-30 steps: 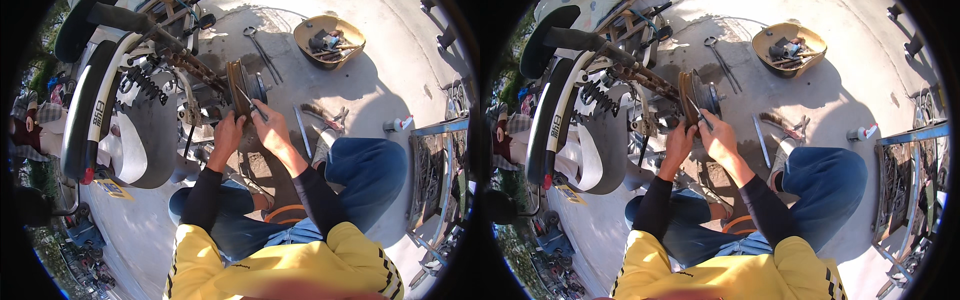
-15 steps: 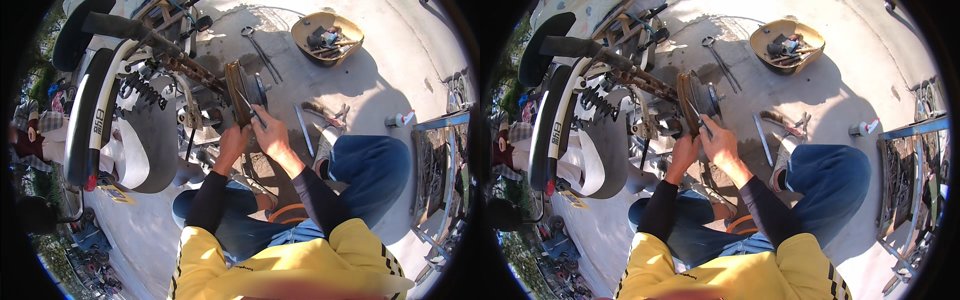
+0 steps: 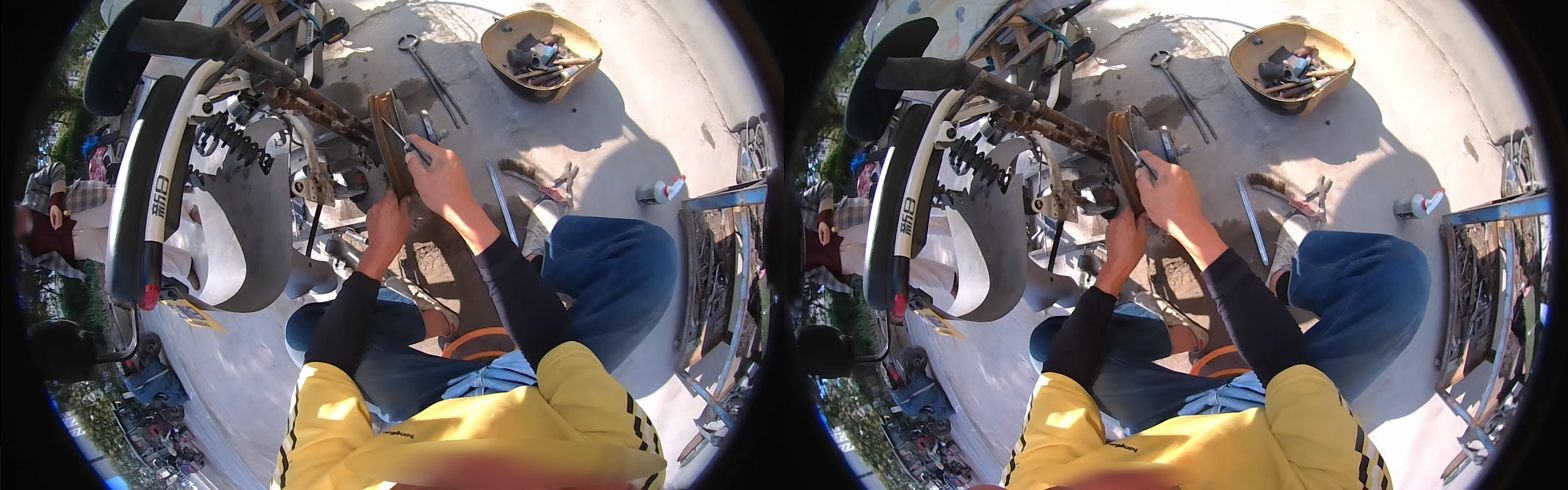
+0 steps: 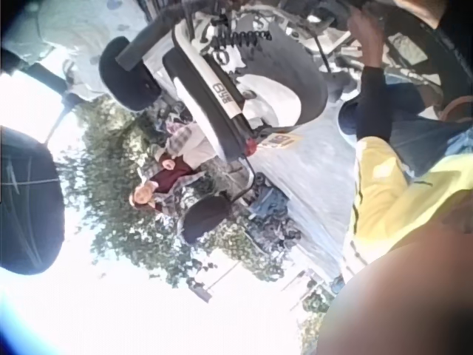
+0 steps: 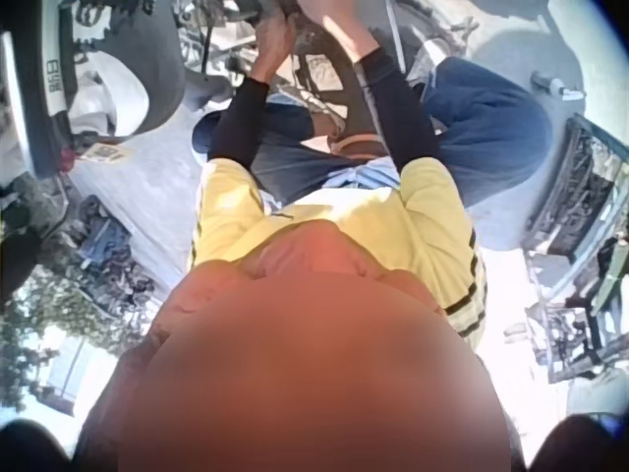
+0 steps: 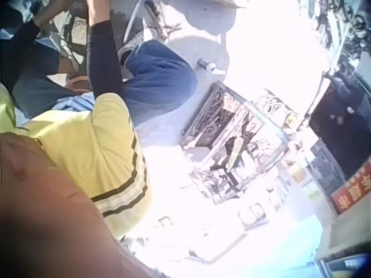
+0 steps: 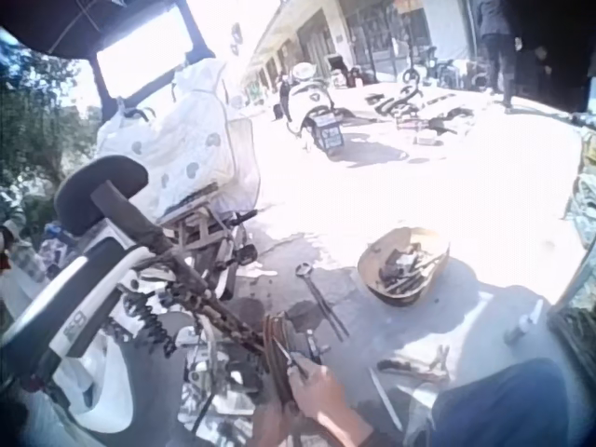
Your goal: The person sits on the ground and uses a wrench and screwdriver to adjust and tighten components on the rear wheel hub of a scooter. They repeatedly rotate the wheel and apply tools to the hub area, occasionally reaching for tools on the ground.
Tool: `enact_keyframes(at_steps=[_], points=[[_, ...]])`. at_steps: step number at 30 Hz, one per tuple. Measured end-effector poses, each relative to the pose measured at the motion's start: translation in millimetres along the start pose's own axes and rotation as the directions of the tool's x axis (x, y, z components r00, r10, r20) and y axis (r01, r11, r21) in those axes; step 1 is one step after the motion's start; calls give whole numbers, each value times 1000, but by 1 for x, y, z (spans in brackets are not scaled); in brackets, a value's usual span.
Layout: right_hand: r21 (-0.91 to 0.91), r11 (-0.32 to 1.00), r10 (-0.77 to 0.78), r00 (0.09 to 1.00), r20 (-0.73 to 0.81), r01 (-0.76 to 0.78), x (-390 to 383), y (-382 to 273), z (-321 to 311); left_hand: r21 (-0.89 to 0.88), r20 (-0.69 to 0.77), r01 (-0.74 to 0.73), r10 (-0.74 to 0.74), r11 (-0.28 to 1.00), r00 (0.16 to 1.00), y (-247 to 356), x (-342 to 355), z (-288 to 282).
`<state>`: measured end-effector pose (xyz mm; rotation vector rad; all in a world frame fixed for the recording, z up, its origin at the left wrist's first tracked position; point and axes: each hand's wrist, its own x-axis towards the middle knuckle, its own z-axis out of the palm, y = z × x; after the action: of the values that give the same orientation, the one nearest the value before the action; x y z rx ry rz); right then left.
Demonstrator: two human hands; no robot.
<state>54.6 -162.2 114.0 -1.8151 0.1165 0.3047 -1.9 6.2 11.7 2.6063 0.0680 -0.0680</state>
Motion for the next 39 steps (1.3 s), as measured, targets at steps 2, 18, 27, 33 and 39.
enact_keyframes(at_steps=[2, 18, 27, 33, 39], points=[[49, 994, -90, 994, -67, 93, -17, 21, 13, 76, 30, 37, -40, 996, 999, -5, 0, -1], [5, 930, -353, 900, -254, 367, -48, 74, 23, 104, 58, 88, -94, 991, 994, 1, 1, -3], [103, 974, -193, 977, -92, 202, -48, 58, 20, 1, -23, 46, -46, 999, 999, 11, 0, -16], [35, 992, -118, 990, -82, 121, -12, 29, 13, 1, -29, 2, -2, 1000, 1000, -3, -2, 2], [145, 952, -240, 952, -192, 269, -29, 66, 30, -12, 13, 30, -30, 999, 999, -8, 4, 13]])
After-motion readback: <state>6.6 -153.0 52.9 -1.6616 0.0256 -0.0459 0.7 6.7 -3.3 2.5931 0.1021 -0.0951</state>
